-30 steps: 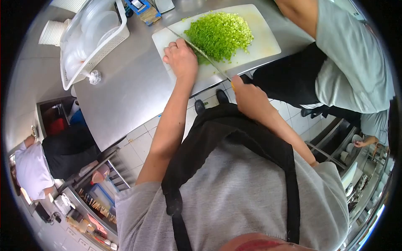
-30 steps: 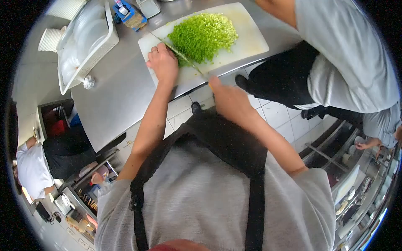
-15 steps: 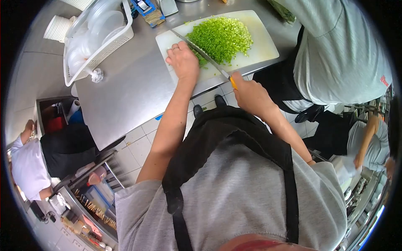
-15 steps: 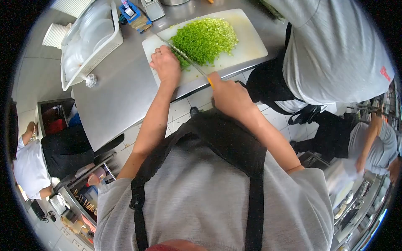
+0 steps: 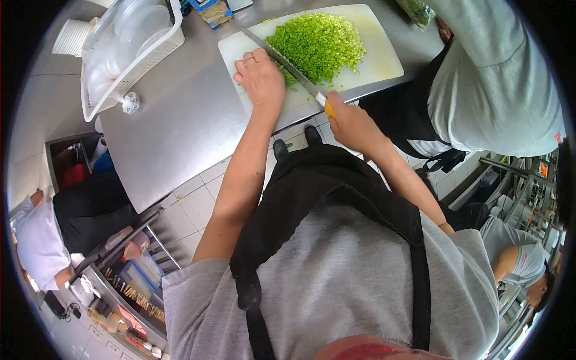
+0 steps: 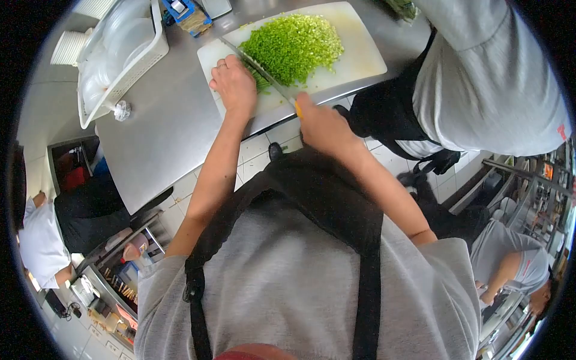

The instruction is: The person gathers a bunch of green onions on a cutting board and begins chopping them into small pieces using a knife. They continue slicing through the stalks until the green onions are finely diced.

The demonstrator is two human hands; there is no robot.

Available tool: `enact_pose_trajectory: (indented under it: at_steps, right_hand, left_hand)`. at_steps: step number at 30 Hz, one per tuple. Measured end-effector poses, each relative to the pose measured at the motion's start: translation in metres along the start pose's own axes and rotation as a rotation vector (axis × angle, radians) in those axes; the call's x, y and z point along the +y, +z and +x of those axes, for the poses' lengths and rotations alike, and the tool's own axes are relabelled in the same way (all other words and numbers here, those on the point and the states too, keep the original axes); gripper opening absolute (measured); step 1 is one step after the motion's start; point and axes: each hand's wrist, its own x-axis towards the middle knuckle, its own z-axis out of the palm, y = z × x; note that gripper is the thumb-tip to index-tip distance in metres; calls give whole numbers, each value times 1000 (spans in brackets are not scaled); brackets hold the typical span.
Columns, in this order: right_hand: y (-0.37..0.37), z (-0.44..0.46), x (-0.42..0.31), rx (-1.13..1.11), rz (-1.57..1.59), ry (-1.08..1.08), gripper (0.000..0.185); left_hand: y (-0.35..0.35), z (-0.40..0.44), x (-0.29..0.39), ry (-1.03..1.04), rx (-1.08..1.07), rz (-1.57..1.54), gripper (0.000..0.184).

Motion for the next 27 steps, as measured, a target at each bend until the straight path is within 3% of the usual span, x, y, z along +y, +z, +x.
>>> enact_pose_trajectory:
  at_steps: [9, 15, 20, 27]
  right_hand:
    - [-39, -32, -27, -49, -56, 50, 22]
    - [-27, -47, -19, -37, -88, 43, 22]
    - [11, -11, -2, 37, -7, -18, 25]
    - [-17, -2, -1, -28, 206, -37, 23]
  left_hand:
    - [2, 0, -2, 2, 19, 1, 11]
    - [1, 1, 0, -15, -9, 13, 12]
    - [3, -1, 2, -5, 25, -5, 10]
    - [0, 1, 2, -8, 2, 14, 10]
